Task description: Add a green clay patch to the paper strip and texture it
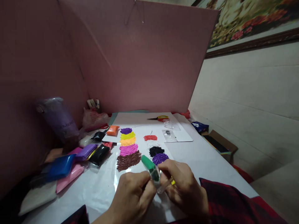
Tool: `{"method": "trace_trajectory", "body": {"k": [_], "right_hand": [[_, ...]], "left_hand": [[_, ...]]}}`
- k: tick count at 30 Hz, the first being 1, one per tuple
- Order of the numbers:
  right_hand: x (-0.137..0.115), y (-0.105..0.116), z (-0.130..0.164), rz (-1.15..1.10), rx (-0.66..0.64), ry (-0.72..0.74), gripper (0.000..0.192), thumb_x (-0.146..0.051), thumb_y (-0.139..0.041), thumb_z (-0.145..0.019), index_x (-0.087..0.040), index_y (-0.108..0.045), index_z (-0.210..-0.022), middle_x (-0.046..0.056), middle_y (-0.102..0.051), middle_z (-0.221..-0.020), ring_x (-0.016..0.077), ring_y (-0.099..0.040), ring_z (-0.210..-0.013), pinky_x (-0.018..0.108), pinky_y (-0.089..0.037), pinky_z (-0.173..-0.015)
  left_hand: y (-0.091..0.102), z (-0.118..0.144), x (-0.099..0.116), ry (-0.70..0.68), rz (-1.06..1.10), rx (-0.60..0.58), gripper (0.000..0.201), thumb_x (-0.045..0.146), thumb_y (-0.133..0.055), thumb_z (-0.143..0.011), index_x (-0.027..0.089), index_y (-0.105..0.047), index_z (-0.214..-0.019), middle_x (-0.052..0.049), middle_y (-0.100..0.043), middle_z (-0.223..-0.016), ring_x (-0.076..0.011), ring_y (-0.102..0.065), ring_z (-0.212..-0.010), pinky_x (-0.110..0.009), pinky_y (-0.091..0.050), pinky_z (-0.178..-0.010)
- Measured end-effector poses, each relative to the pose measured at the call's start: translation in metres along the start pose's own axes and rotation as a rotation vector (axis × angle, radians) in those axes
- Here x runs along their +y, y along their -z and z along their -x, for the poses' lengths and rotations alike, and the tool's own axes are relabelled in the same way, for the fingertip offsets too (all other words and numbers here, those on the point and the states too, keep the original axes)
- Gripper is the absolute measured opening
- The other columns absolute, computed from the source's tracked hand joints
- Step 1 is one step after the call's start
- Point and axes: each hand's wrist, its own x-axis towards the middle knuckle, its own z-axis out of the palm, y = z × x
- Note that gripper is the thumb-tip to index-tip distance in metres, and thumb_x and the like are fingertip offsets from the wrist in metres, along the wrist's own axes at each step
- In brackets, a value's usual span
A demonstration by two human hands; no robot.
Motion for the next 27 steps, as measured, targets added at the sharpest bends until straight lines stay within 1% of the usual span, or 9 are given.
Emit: {"method": "trace_trajectory", "body": {"k": [4, 8, 11, 13, 15, 17, 21, 24, 27], "right_hand": [[0.007, 0.000, -0.001, -0.041, 0.062, -0.034, 0.012, -0.010, -0.048, -0.088, -0.017, -0.058, -0.089, 0.001, -0.062, -0.069, 0.0151, -0.060, -0.059, 0.027, -0.045, -0.058], [0.013, 0.000, -0.005, -0.254, -0.047, -0.122, 0.010, -0.014, -0.051, -0.087, -0.017, -0.061, -0.087, -0.001, -0.060, -0.063, 0.0114, -0.055, -0.052, 0.023, -0.041, -0.050], [0.013, 0.000, -0.006, -0.445, -0.115, -0.300, 0.007, -0.019, -0.054, -0.088, -0.017, -0.060, -0.084, -0.003, -0.057, -0.060, 0.0101, -0.051, -0.050, 0.021, -0.039, -0.048], [0.013, 0.000, -0.006, -0.570, -0.132, -0.427, 0.009, -0.022, -0.055, -0.088, -0.018, -0.057, -0.081, -0.003, -0.055, -0.060, 0.0094, -0.049, -0.049, 0.020, -0.037, -0.045], [0.012, 0.000, -0.005, -0.661, -0.129, -0.518, 0.012, -0.025, -0.056, -0.089, -0.019, -0.053, -0.079, -0.005, -0.052, -0.059, 0.0082, -0.045, -0.047, 0.019, -0.034, -0.043], [0.011, 0.001, -0.003, -0.726, -0.120, -0.561, 0.015, -0.027, -0.057, -0.088, -0.021, -0.048, -0.078, -0.006, -0.048, -0.058, 0.0075, -0.041, -0.046, 0.019, -0.032, -0.041], [0.008, 0.007, -0.003, -0.805, -0.129, -0.523, 0.012, -0.022, -0.056, -0.087, -0.021, -0.048, -0.078, -0.006, -0.047, -0.058, 0.0083, -0.042, -0.047, 0.019, -0.035, -0.043], [0.007, 0.011, -0.007, -0.732, -0.124, -0.378, 0.006, -0.014, -0.056, -0.084, -0.019, -0.058, -0.081, -0.004, -0.052, -0.061, 0.0088, -0.046, -0.050, 0.020, -0.038, -0.046], [0.008, 0.013, -0.010, -0.623, -0.077, -0.241, 0.011, -0.011, -0.060, -0.085, -0.018, -0.066, -0.090, 0.000, -0.060, -0.067, 0.0107, -0.054, -0.057, 0.022, -0.043, -0.051]], "left_hand": [[0.002, 0.000, 0.000, 0.020, 0.028, 0.024, 0.029, 0.018, -0.036, -0.084, 0.019, -0.029, -0.056, 0.007, -0.030, -0.050, -0.0063, -0.031, -0.045, -0.019, -0.024, -0.046], [0.004, 0.004, -0.005, -0.036, -0.042, 0.018, 0.029, 0.014, -0.039, -0.085, 0.019, -0.033, -0.057, 0.007, -0.031, -0.050, -0.0062, -0.030, -0.044, -0.019, -0.024, -0.045], [0.009, 0.004, -0.008, -0.190, -0.111, 0.170, 0.026, 0.016, -0.047, -0.088, 0.019, -0.043, -0.063, 0.006, -0.042, -0.053, -0.0074, -0.040, -0.047, -0.019, -0.032, -0.046], [0.012, 0.002, -0.008, -0.281, -0.168, 0.316, 0.013, 0.026, -0.060, -0.086, 0.019, -0.053, -0.077, 0.000, -0.058, -0.070, -0.0133, -0.057, -0.065, -0.024, -0.046, -0.059], [0.013, 0.000, -0.008, -0.318, -0.246, 0.366, 0.039, 0.039, -0.075, -0.074, 0.018, -0.055, -0.099, -0.009, -0.065, -0.095, -0.0236, -0.062, -0.090, -0.038, -0.053, -0.077], [0.011, -0.002, -0.008, -0.311, -0.304, 0.315, 0.065, 0.037, -0.083, -0.062, 0.017, -0.051, -0.114, -0.014, -0.065, -0.109, -0.0295, -0.061, -0.101, -0.048, -0.052, -0.086], [0.005, -0.003, -0.009, -0.218, -0.244, 0.184, 0.042, 0.008, -0.067, -0.065, 0.018, -0.056, -0.104, -0.007, -0.071, -0.090, -0.0237, -0.067, -0.078, -0.040, -0.056, -0.067], [0.004, -0.002, -0.009, -0.207, -0.194, 0.170, 0.031, 0.005, -0.054, -0.067, 0.017, -0.060, -0.094, -0.005, -0.070, -0.079, -0.0214, -0.065, -0.068, -0.035, -0.055, -0.058], [0.006, -0.003, -0.010, -0.255, -0.227, 0.210, 0.034, 0.004, -0.046, -0.065, 0.016, -0.061, -0.092, -0.006, -0.068, -0.075, -0.0209, -0.064, -0.066, -0.034, -0.054, -0.056]]}}
